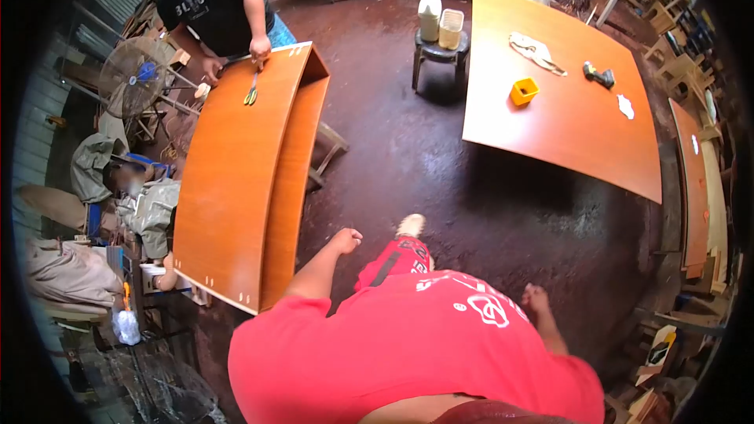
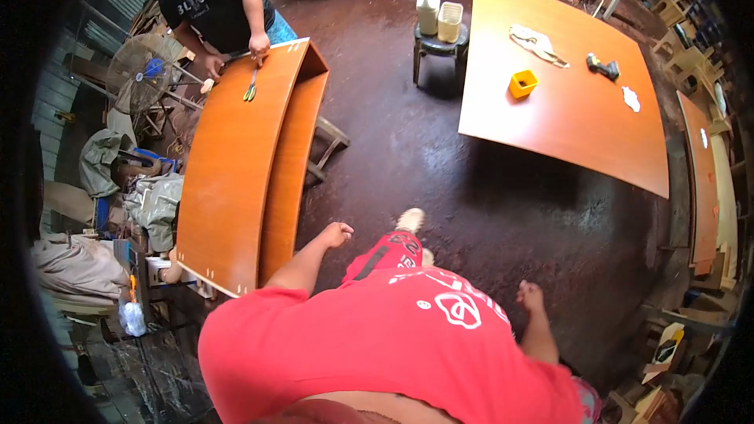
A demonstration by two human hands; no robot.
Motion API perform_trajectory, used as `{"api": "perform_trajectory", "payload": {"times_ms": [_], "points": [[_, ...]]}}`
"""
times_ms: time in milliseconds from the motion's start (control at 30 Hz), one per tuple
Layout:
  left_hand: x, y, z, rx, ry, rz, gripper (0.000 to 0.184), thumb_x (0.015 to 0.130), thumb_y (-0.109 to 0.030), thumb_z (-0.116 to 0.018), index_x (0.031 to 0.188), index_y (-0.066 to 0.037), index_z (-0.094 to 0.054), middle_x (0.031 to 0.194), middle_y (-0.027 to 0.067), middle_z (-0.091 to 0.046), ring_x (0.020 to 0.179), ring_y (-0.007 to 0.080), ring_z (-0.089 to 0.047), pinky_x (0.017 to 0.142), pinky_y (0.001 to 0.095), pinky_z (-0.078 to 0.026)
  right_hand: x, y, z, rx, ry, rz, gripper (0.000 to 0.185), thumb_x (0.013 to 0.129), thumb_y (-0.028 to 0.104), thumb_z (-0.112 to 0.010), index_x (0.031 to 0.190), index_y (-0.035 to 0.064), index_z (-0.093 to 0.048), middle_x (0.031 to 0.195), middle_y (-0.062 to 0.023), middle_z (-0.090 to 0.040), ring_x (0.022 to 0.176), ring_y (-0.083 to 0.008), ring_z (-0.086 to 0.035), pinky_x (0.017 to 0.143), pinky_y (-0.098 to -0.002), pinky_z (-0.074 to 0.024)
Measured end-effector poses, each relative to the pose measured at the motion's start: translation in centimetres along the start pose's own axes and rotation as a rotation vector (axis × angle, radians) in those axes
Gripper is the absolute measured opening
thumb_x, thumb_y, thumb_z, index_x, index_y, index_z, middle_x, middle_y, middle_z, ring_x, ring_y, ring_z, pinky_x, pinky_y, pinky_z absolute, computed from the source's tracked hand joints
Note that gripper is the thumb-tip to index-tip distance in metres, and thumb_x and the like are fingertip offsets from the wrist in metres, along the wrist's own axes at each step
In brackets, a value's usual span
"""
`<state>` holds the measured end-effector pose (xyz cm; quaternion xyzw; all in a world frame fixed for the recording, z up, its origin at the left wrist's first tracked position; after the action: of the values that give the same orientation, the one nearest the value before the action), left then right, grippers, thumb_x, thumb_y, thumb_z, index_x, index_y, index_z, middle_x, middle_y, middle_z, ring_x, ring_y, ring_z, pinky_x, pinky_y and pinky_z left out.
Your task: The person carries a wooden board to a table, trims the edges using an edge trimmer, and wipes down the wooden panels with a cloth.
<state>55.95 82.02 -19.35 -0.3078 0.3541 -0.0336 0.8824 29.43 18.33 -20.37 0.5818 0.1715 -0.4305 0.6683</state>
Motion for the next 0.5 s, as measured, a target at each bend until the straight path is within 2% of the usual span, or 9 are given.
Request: {"api": "perform_trajectory", "payload": {"times_ms": [33, 100, 167, 233, 267, 333, 400, 433, 500], "points": [[2.3, -2.2, -0.2, -0.005, -0.005, -0.006, 0.031, 0.087, -0.019, -0.064, 0.110, 0.001, -0.063, 0.095, 0.0148, -0.070, 0.079, 0.0225, -0.068, 0.065, 0.0333, -0.054, -1.2, -0.7, -0.1, 0.049, 0.000, -0.095, 0.030, 0.092, 0.031, -0.060, 0.075, 0.0076, -0.053, 0.063, -0.0032, -0.055, 0.053, -0.0120, -0.050, 0.048, -0.0314, -0.0431], [7.0, -7.5, -1.4, -0.325, 0.225, 0.204, 0.020, 0.090, -0.016, -0.058, 0.092, 0.002, -0.066, 0.080, 0.0143, -0.070, 0.064, 0.0200, -0.068, 0.055, 0.0332, -0.053, -3.5, -0.4, -0.2, -0.003, 0.023, -0.054, 0.025, 0.090, 0.030, -0.063, 0.087, 0.0054, -0.059, 0.071, -0.0034, -0.060, 0.059, -0.0118, -0.054, 0.053, -0.0299, -0.0455], [11.3, -14.3, -2.3, -0.083, 0.300, 0.032, 0.025, 0.093, -0.017, -0.055, 0.080, 0.001, -0.065, 0.070, 0.0122, -0.068, 0.053, 0.0191, -0.065, 0.049, 0.0334, -0.052, -4.0, -1.4, 1.7, -0.031, 0.025, -0.059, 0.025, 0.090, 0.031, -0.063, 0.093, 0.0060, -0.060, 0.074, -0.0038, -0.062, 0.059, -0.0122, -0.055, 0.053, -0.0288, -0.0455], [15.4, -21.5, -3.7, 0.006, 0.327, 0.067, 0.032, 0.093, -0.025, -0.055, 0.077, 0.000, -0.066, 0.065, 0.0107, -0.067, 0.054, 0.0190, -0.064, 0.053, 0.0352, -0.052, -3.8, -3.5, 4.6, -0.065, -0.031, 0.034, 0.033, 0.090, 0.029, -0.062, 0.105, -0.0009, -0.063, 0.088, -0.0092, -0.067, 0.078, -0.0153, -0.062, 0.072, -0.0322, -0.0507], [17.4, -23.8, -4.9, 0.032, 0.362, 0.055, 0.032, 0.093, -0.025, -0.055, 0.077, 0.000, -0.066, 0.065, 0.0107, -0.067, 0.054, 0.0190, -0.064, 0.053, 0.0352, -0.052, -3.7, -4.9, 6.4, 0.112, -0.020, -0.032, 0.032, 0.091, 0.028, -0.062, 0.101, -0.0017, -0.064, 0.089, -0.0106, -0.067, 0.076, -0.0159, -0.062, 0.070, -0.0334, -0.0512], [23.4, -32.5, -7.5, 0.242, 0.363, -0.180, 0.042, 0.093, -0.035, -0.055, 0.070, -0.002, -0.066, 0.065, 0.0092, -0.066, 0.054, 0.0201, -0.064, 0.060, 0.0372, -0.051, -5.9, -5.9, 9.5, 0.079, -0.268, -0.044, 0.029, 0.091, 0.029, -0.061, 0.095, 0.0004, -0.065, 0.084, -0.0084, -0.066, 0.069, -0.0149, -0.061, 0.063, -0.0320, -0.0504], [28.2, -39.7, -10.6, 0.436, 0.351, -0.199, 0.049, 0.089, -0.049, -0.055, 0.068, -0.006, -0.068, 0.062, 0.0113, -0.064, 0.067, 0.0250, -0.065, 0.066, 0.0410, -0.049, -9.0, -5.8, 12.6, 0.078, -0.387, -0.125, 0.026, 0.091, 0.029, -0.061, 0.092, 0.0036, -0.063, 0.077, -0.0053, -0.064, 0.061, -0.0130, -0.058, 0.055, -0.0297, -0.0475], [30.8, -43.6, -12.4, 0.514, 0.405, -0.279, 0.054, 0.089, -0.053, -0.052, 0.069, -0.006, -0.068, 0.061, 0.0122, -0.063, 0.070, 0.0264, -0.065, 0.067, 0.0426, -0.049, -10.7, -4.9, 13.2, 0.243, -0.475, -0.201, 0.025, 0.091, 0.030, -0.061, 0.091, 0.0046, -0.062, 0.075, -0.0038, -0.063, 0.060, -0.0120, -0.056, 0.053, -0.0283, -0.0459], [32.9, -52.3, -14.8, 0.488, 0.401, -0.313, 0.062, 0.091, -0.057, -0.047, 0.065, -0.003, -0.066, 0.058, 0.0127, -0.062, 0.057, 0.0254, -0.063, 0.062, 0.0409, -0.049, -12.7, -4.7, 13.9, 0.457, -0.641, -0.317, 0.024, 0.091, 0.031, -0.060, 0.093, 0.0072, -0.061, 0.074, -0.0022, -0.062, 0.059, -0.0109, -0.055, 0.053, -0.0268, -0.0457]]}}
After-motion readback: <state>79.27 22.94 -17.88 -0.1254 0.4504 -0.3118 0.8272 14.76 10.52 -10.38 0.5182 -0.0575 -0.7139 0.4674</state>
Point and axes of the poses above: each hand's wrist, its own x-axis towards the middle knuckle, its own z-axis out of the back of the hand, y = z × x, the point moved 3 cm from there along x, towards the middle knuckle
